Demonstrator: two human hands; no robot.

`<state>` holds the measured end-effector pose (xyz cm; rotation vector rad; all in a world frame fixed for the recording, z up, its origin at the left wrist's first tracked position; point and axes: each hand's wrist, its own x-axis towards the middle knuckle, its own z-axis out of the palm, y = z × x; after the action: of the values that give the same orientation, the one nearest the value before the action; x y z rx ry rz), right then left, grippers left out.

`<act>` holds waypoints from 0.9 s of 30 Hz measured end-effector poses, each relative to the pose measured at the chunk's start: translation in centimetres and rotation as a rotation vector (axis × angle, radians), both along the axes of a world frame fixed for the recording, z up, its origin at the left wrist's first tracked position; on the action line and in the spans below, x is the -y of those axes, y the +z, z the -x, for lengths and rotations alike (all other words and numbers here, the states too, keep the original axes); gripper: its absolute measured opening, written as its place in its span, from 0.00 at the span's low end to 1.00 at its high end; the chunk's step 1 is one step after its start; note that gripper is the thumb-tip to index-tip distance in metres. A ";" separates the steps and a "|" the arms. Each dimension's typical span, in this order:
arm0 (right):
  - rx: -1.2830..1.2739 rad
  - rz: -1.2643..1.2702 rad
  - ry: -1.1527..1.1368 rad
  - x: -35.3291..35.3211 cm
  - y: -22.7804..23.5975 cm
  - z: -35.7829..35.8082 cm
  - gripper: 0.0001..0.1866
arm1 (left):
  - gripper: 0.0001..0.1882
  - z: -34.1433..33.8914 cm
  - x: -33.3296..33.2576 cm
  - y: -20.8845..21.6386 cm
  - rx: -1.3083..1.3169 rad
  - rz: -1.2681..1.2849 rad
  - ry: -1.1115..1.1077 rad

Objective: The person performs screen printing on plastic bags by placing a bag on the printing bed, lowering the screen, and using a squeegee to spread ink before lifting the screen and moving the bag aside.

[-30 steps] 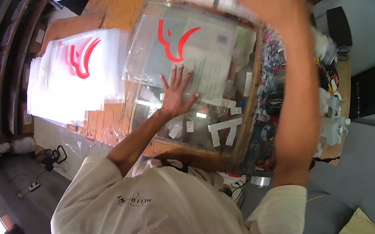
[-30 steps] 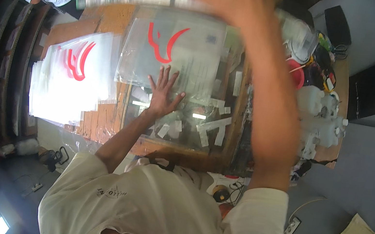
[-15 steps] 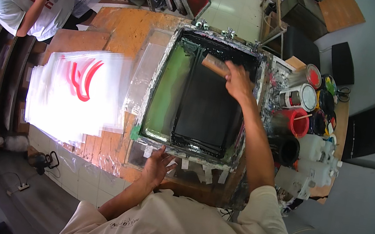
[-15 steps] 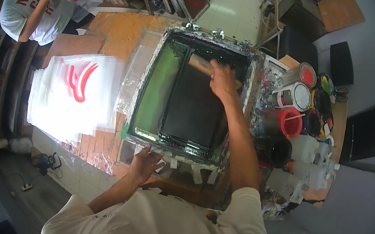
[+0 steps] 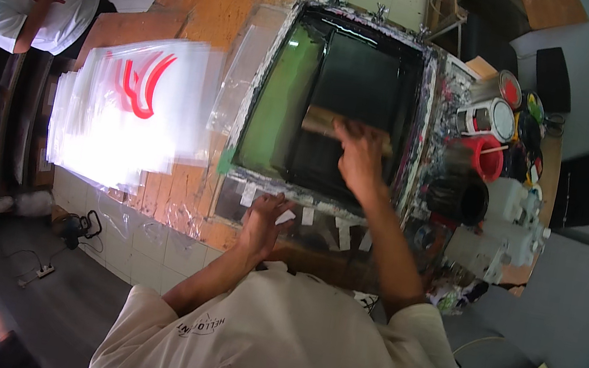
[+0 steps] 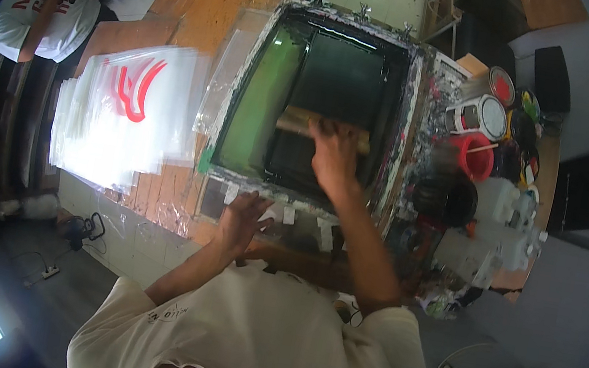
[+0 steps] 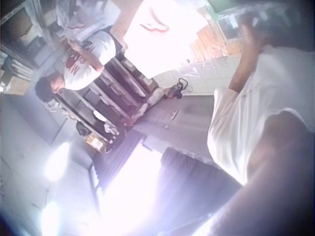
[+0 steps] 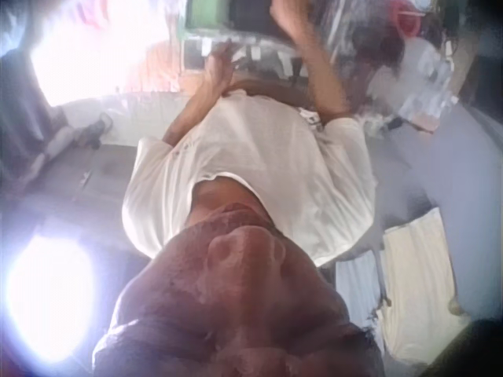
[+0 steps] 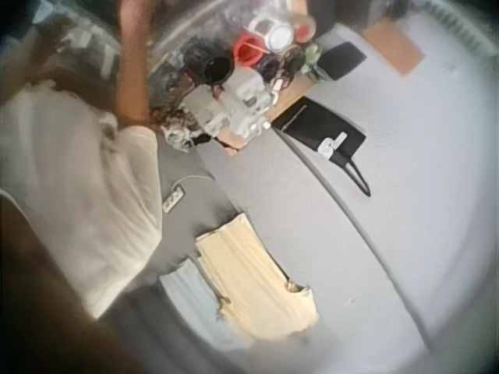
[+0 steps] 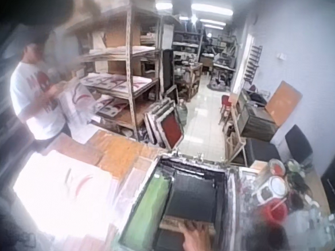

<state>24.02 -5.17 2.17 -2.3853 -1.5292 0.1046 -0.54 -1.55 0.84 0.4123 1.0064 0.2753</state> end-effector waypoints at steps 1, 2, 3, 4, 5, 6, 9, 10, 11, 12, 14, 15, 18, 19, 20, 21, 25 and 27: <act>0.008 -0.012 -0.007 1.6 0.4 2.7 0.31 | 0.16 -0.2 -0.3 0.2 0.005 -0.017 -0.018; 0.021 -0.023 -0.017 3.3 0.9 5.1 0.31 | 0.17 -0.2 -0.4 0.0 0.007 -0.015 -0.018; -0.006 -0.024 -0.009 4.8 1.3 7.0 0.32 | 0.18 -0.3 -0.4 -0.4 0.010 -0.012 -0.021; -0.030 -0.028 -0.006 6.0 1.8 8.5 0.33 | 0.18 -0.5 -0.4 -0.9 0.016 -0.011 -0.028; -0.054 -0.032 0.001 6.7 2.1 9.4 0.33 | 0.19 -0.7 -0.4 -1.3 0.015 -0.018 -0.012; -0.148 0.019 -0.018 6.7 2.4 9.4 0.34 | 0.19 -0.9 -0.4 -1.8 0.014 -0.024 0.006; -0.334 0.108 -0.071 6.5 2.6 9.1 0.31 | 0.22 -1.2 -0.2 -2.5 -0.049 -0.028 0.034; -0.318 0.088 -0.081 6.5 1.7 9.0 0.27 | 0.22 -1.3 -0.2 -2.6 -0.063 -0.011 0.042; -0.303 0.065 -0.088 6.5 0.7 9.0 0.24 | 0.22 -1.4 -0.3 -3.0 -0.078 0.004 0.052; -0.197 0.023 -0.101 6.7 -0.3 9.6 0.24 | 0.23 -1.6 -0.4 -3.4 -0.092 0.019 0.063; 0.012 -0.056 -0.125 6.9 -2.2 11.1 0.22 | 0.20 -1.6 -0.4 -4.2 -0.103 0.028 0.071; 0.015 -0.071 -0.134 6.6 -2.9 10.8 0.22 | 0.19 -1.5 -0.3 -4.6 -0.109 0.034 0.077; 0.029 -0.095 -0.157 5.0 -3.7 8.8 0.21 | 0.16 -1.0 -0.3 -5.0 -0.057 0.002 0.046; 0.038 -0.089 -0.155 4.1 -3.9 7.6 0.21 | 0.15 -0.7 -0.3 -5.4 -0.052 -0.002 0.041; 0.050 -0.083 -0.155 3.1 -3.9 6.3 0.20 | 0.14 -0.4 -0.2 -5.9 -0.045 -0.007 0.034; 0.072 -0.071 -0.167 2.0 -3.9 5.0 0.23 | 0.13 -0.2 -0.2 -6.3 -0.039 -0.011 0.030; 0.137 -0.086 -0.200 -4.4 -4.7 -4.6 0.28 | 0.17 -0.7 -0.4 -5.0 -0.070 -0.043 -0.043; 0.098 -0.025 -0.236 -7.2 -4.8 -9.1 0.27 | 0.18 0.0 -0.1 -5.7 -0.041 -0.101 -0.099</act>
<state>33.10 2.00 -2.62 -2.5636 -1.2680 -0.0839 -0.54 -1.44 -4.83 0.5598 1.0117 0.2300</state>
